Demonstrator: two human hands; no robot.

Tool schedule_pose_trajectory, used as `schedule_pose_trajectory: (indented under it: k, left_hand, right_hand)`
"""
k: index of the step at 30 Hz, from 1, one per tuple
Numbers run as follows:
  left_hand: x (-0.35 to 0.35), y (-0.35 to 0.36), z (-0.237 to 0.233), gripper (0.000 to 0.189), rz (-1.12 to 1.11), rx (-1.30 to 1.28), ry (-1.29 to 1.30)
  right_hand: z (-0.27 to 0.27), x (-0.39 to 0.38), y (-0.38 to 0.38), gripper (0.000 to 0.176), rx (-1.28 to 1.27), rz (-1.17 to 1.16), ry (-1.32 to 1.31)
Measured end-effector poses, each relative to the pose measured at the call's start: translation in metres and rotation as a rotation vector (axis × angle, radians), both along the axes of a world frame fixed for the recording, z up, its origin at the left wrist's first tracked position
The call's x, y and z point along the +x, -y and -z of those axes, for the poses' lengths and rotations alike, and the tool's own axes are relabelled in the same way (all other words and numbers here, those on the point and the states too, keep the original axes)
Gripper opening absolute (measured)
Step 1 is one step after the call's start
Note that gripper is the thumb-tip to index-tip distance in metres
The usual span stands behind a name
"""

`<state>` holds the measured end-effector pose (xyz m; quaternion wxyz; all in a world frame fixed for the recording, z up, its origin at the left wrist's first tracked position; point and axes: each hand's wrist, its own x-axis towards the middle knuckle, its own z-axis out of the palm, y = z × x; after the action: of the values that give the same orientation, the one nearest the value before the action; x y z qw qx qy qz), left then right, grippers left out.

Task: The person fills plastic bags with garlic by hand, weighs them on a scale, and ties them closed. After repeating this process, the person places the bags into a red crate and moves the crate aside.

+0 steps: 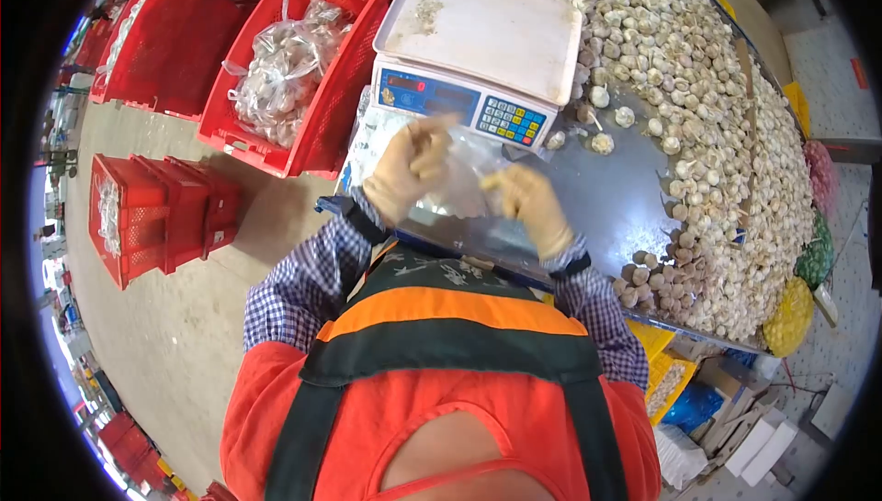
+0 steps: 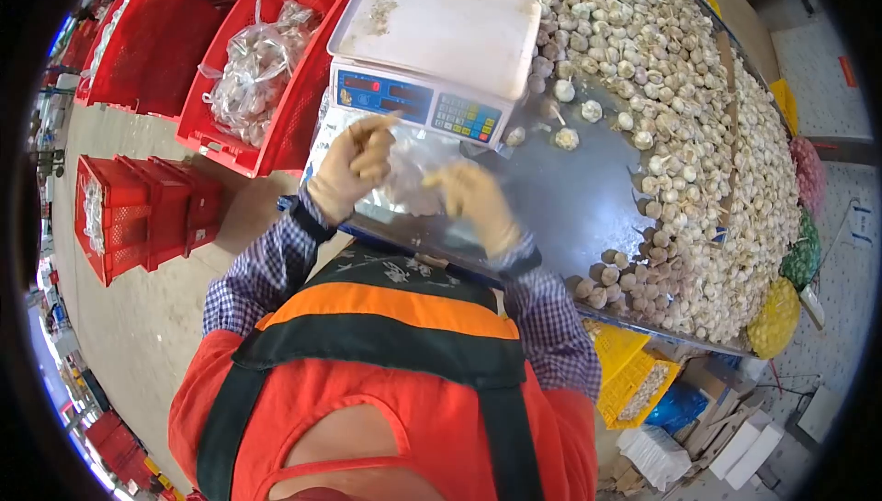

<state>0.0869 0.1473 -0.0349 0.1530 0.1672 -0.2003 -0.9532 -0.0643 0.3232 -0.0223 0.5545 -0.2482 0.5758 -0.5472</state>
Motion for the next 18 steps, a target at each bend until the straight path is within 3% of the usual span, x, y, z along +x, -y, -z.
schedule_pose_trajectory:
  k: [1, 2, 4, 5, 6, 8, 9, 10, 12, 14, 15, 16, 18]
  left_hand:
    - [-0.004, 0.006, -0.01, 0.03, 0.202, 0.377, -0.314]
    - [-0.004, 0.023, -0.001, 0.03, 0.201, 0.384, -0.308]
    - [0.004, 0.056, 0.038, 0.031, -0.195, 0.299, 0.272]
    - [0.008, 0.05, 0.061, 0.031, -0.13, 0.071, 0.234]
    - [0.016, 0.047, 0.087, 0.041, -0.047, -0.341, 0.12]
    - [0.001, 0.022, 0.023, 0.057, -0.036, -0.484, 0.292]
    - [0.005, 0.018, 0.018, 0.073, 0.206, -0.704, 0.197]
    - [0.008, 0.01, 0.003, 0.064, 0.458, -0.766, 0.191]
    - [0.005, 0.009, 0.019, 0.046, 0.468, -1.472, -0.069]
    - [0.016, 0.023, 0.001, 0.028, 0.224, -1.145, 0.127]
    - [0.028, 0.046, 0.005, 0.027, 0.21, -1.302, 0.206]
    - [0.043, 0.065, -0.014, 0.026, 0.277, -1.063, 0.485]
    - [0.071, 0.109, -0.031, 0.022, -0.098, -1.075, 0.426]
  right_hand:
    - [0.009, 0.009, -0.012, 0.021, 0.099, -0.155, -0.076]
    - [0.022, 0.015, -0.026, 0.021, 0.105, -0.155, -0.07]
    - [0.045, 0.016, -0.05, 0.024, -0.082, -0.266, -0.376]
    - [0.05, 0.009, -0.048, 0.024, -0.147, -0.222, -0.494]
    - [0.041, 0.007, -0.036, 0.024, -0.165, -0.22, -0.498]
    - [-0.005, 0.006, -0.018, 0.022, -0.16, -0.1, -0.351]
    - [-0.037, 0.015, -0.003, 0.018, -0.133, 0.036, -0.375]
    - [-0.05, 0.017, 0.014, 0.018, -0.113, 0.032, -0.373]
    - [-0.065, 0.017, 0.053, 0.017, -0.39, -0.218, -0.819]
    - [-0.092, 0.026, 0.073, 0.018, -0.484, -0.188, -0.84]
    - [-0.098, 0.028, 0.078, 0.019, -0.556, -0.174, -0.852]
    - [-0.099, 0.024, 0.078, 0.019, -0.549, -0.172, -0.851]
    - [-0.098, 0.005, 0.078, 0.02, -0.363, 0.062, -0.689]
